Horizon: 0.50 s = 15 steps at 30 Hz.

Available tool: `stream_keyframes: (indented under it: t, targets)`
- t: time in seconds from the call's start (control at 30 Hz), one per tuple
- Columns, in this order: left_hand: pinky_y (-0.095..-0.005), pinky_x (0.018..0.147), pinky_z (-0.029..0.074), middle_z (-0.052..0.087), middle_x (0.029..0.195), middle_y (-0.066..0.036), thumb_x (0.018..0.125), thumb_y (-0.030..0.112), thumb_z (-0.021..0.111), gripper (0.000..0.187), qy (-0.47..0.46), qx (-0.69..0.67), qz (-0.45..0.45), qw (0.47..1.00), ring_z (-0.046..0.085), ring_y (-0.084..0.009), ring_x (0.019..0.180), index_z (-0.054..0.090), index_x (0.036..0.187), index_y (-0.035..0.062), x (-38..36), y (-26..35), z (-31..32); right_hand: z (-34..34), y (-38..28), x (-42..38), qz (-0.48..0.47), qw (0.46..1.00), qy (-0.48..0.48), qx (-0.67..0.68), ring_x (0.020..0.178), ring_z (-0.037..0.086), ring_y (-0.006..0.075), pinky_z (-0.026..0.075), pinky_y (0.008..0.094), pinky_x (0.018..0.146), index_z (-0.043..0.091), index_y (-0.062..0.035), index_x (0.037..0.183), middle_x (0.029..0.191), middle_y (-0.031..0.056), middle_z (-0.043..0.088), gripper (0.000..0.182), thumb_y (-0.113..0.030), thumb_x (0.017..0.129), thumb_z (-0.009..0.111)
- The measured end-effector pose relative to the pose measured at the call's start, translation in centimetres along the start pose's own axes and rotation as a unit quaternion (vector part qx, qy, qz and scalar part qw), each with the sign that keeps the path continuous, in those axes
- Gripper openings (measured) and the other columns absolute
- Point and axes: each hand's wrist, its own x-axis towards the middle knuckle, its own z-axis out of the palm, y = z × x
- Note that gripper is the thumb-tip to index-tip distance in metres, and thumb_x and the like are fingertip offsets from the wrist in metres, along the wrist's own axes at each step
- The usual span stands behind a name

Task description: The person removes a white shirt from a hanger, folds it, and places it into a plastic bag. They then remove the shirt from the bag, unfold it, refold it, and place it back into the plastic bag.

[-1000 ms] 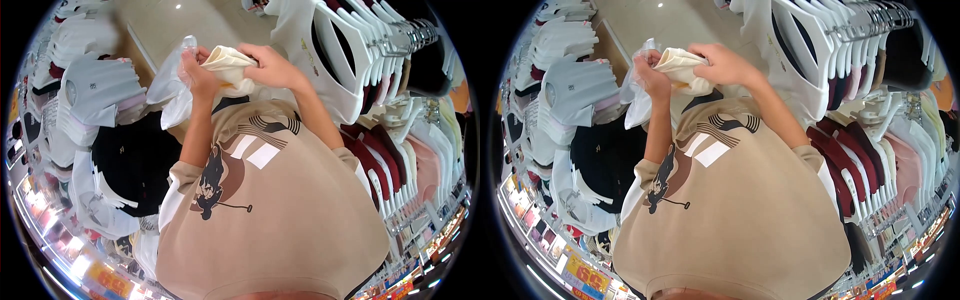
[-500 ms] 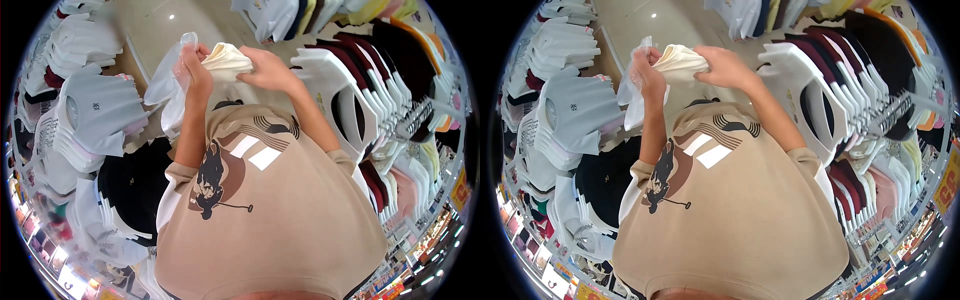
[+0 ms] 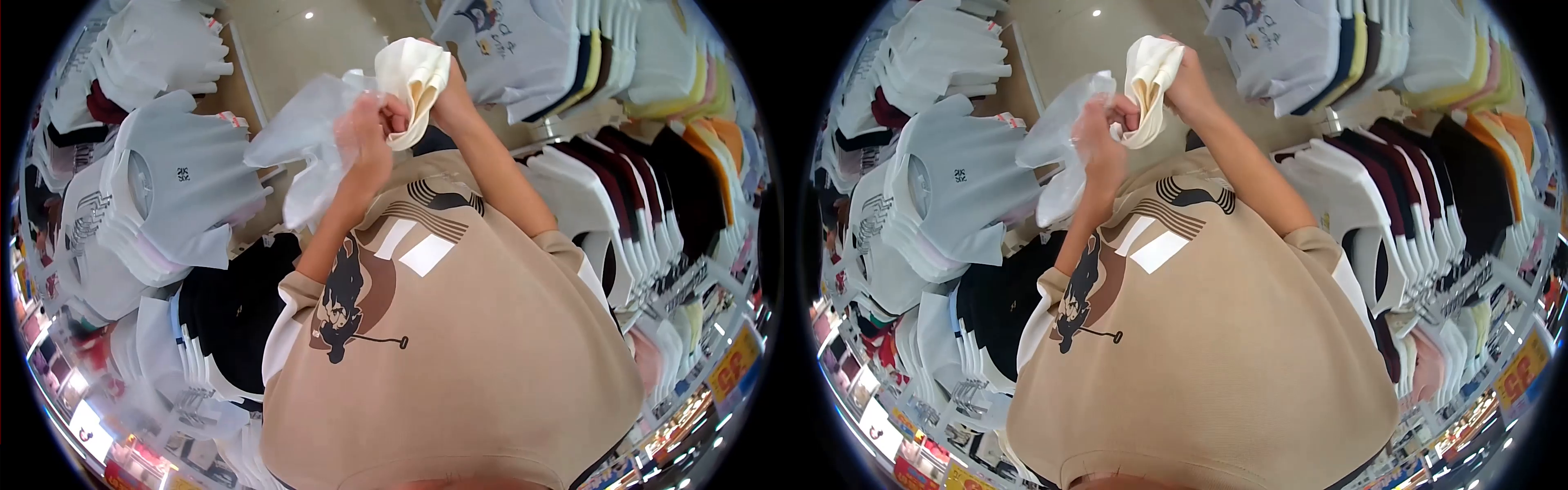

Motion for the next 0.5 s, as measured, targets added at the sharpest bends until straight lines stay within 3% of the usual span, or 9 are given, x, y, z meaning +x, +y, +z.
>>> stream_keyframes:
  t: [0.03,0.07,0.13,0.23,0.27,0.3,0.33,0.43,0.5]
  targets:
    - [-0.0261,0.056,0.037,0.053,0.063,-0.006,0.099,0.039,0.027,0.053,0.008,-0.033,-0.015,0.999,0.047,-0.0123,0.057,0.055,0.076,0.0007,0.8,-0.1,-0.5,0.2,0.1,1.1,0.014,1.0,0.01,0.018,0.078,0.059,0.0109,0.049,0.0274,0.07,0.058,-0.0043,0.099,0.09,0.0028,0.062,0.014,-0.012,0.092,0.049]
    - [-0.0273,0.058,0.04,0.057,0.065,-0.008,0.099,0.041,0.024,0.054,0.013,-0.009,0.039,0.999,0.052,-0.0156,0.058,0.055,0.079,0.0005,2.1,-1.0,-2.2,0.4,0.1,2.2,0.028,0.999,0.02,0.035,0.08,0.06,0.0118,0.05,0.0282,0.071,0.059,-0.0041,0.101,0.092,0.0035,0.063,0.017,-0.014,0.092,0.048]
    - [-0.0275,0.059,0.041,0.057,0.065,-0.009,0.099,0.041,0.023,0.054,0.097,-0.048,0.04,0.993,0.054,-0.017,0.06,0.055,0.081,0.0005,3.9,-1.6,-4.0,-0.9,1.0,4.7,0.064,0.995,0.021,0.073,0.091,0.063,0.0176,0.052,0.0331,0.079,0.058,-0.0037,0.111,0.101,0.0077,0.064,0.028,-0.022,0.095,0.044]
    - [-0.0288,0.062,0.042,0.06,0.071,-0.009,0.099,0.041,0.02,0.053,0.182,-0.091,0.026,0.979,0.058,-0.0184,0.066,0.055,0.088,0.0029,7.4,-2.6,-7.2,-2.9,1.9,9.4,0.115,0.965,-0.024,0.235,0.094,0.063,0.0217,0.051,0.0364,0.084,0.056,-0.005,0.115,0.106,0.0091,0.063,0.031,-0.026,0.095,0.044]
    - [-0.0292,0.063,0.042,0.06,0.072,-0.008,0.099,0.041,0.02,0.053,0.201,-0.109,0.023,0.973,0.059,-0.019,0.068,0.055,0.089,0.0028,8.9,-3.3,-8.1,-3.5,2.3,11.4,0.027,0.995,-0.084,0.043,0.096,0.062,0.0219,0.05,0.0375,0.086,0.055,-0.0061,0.116,0.108,0.0089,0.062,0.033,-0.028,0.095,0.044]
    - [-0.0296,0.064,0.042,0.061,0.072,-0.008,0.099,0.041,0.02,0.053,0.219,-0.126,0.02,0.967,0.059,-0.0197,0.069,0.055,0.09,0.0027,10.2,-4.1,-9.2,-4.1,2.6,13.3,-0.086,0.969,-0.104,-0.206,0.098,0.061,0.0221,0.049,0.0386,0.087,0.054,-0.0072,0.118,0.111,0.0087,0.061,0.035,-0.031,0.095,0.044]
    - [-0.0316,0.072,0.044,0.063,0.08,-0.009,0.099,0.041,0.02,0.054,0.221,-0.15,0.002,0.964,0.062,-0.022,0.078,0.056,0.094,0.0019,11.7,-5.2,-10.6,-4.8,3.0,15.3,-0.193,0.901,-0.082,-0.379,0.1,0.06,0.0223,0.048,0.0397,0.089,0.053,-0.0083,0.119,0.113,0.0085,0.06,0.036,-0.033,0.094,0.044]
    - [-0.0329,0.084,0.044,0.065,0.094,-0.011,0.099,0.04,0.02,0.053,0.233,-0.138,-0.009,0.963,0.061,-0.0226,0.092,0.057,0.103,0.0015,16.4,-5.6,-11.4,-4.8,-0.8,17.5,-0.14,0.979,-0.096,-0.113,0.11,0.054,0.0193,0.043,0.037,0.096,0.049,-0.0075,0.124,0.121,0.008,0.056,0.042,-0.036,0.094,0.045]
    - [-0.0341,0.093,0.041,0.062,0.107,-0.012,0.1,0.038,0.022,0.051,0.185,-0.143,-0.003,0.972,0.057,-0.0234,0.105,0.055,0.112,0.0006,19.6,-6.4,-11.9,-3.1,-3.4,18.4,-0.093,0.988,-0.103,0.069,0.117,0.049,0.0173,0.039,0.0351,0.101,0.046,-0.007,0.128,0.126,0.0076,0.053,0.046,-0.037,0.094,0.045]
